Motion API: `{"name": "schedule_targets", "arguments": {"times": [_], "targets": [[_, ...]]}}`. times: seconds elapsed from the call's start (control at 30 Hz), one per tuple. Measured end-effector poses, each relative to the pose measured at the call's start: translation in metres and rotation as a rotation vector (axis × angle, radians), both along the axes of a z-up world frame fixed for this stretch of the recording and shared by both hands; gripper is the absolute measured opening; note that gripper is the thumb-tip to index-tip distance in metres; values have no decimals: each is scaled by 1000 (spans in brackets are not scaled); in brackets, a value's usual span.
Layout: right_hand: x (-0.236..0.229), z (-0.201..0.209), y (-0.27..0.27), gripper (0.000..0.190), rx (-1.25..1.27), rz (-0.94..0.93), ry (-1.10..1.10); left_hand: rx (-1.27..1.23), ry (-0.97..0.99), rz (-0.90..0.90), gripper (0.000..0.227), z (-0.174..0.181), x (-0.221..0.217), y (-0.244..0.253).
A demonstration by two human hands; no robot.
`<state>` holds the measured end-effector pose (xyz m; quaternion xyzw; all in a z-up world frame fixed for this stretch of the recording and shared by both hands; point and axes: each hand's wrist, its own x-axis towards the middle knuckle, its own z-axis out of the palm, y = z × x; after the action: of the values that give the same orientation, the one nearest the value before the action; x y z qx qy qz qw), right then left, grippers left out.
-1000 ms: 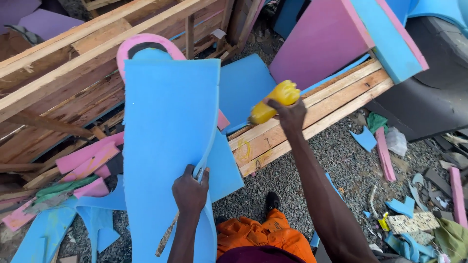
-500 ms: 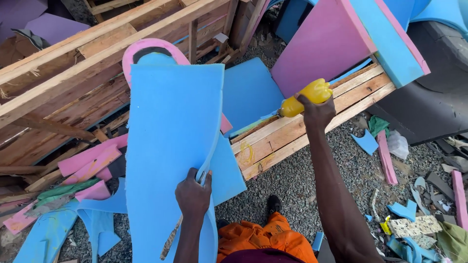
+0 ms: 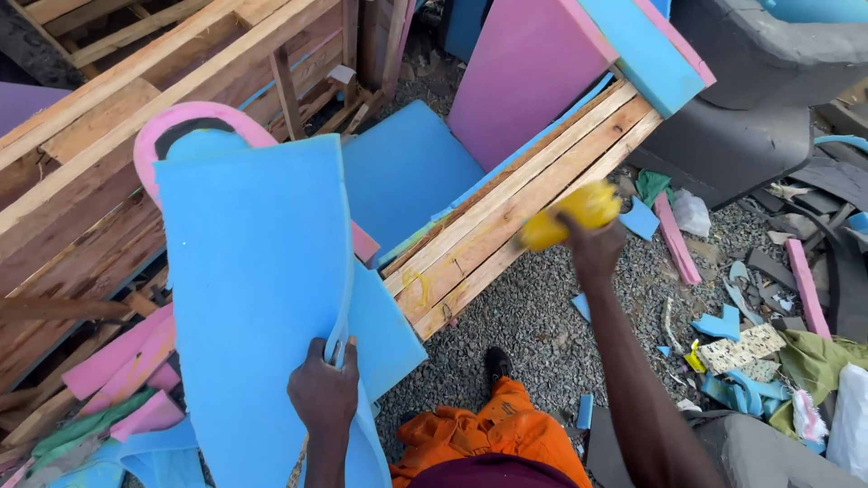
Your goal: Cutting foam sheets to size and applying adhesive to wooden furniture frames for reupholstery.
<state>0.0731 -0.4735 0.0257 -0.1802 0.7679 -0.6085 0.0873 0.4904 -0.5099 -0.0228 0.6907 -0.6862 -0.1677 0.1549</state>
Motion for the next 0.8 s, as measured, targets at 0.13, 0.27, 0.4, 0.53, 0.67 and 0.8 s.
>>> {"name": "schedule_targets", "arguments": {"times": [0.13, 0.27, 0.4, 0.53, 0.67, 0.8], "targets": [[107, 19, 25, 59, 78, 416, -368, 95, -47, 17, 52, 7, -1, -1], [19, -3, -3, 64, -11, 163, -251, 85, -77, 5, 62, 5, 2, 3], [-120, -33, -40, 84, -392, -311, -230, 31, -64, 12, 60, -1, 6, 3], [-132, -38, -61, 75, -511, -159, -473, 118, -126, 49, 62, 3, 0, 0], [-85, 13, -72, 54, -224, 347, -306, 154, -202, 106, 65, -5, -4, -10], [-140, -2, -114, 70, -296, 7, -306, 333, -268, 176, 68, -2, 1, -9]]}}
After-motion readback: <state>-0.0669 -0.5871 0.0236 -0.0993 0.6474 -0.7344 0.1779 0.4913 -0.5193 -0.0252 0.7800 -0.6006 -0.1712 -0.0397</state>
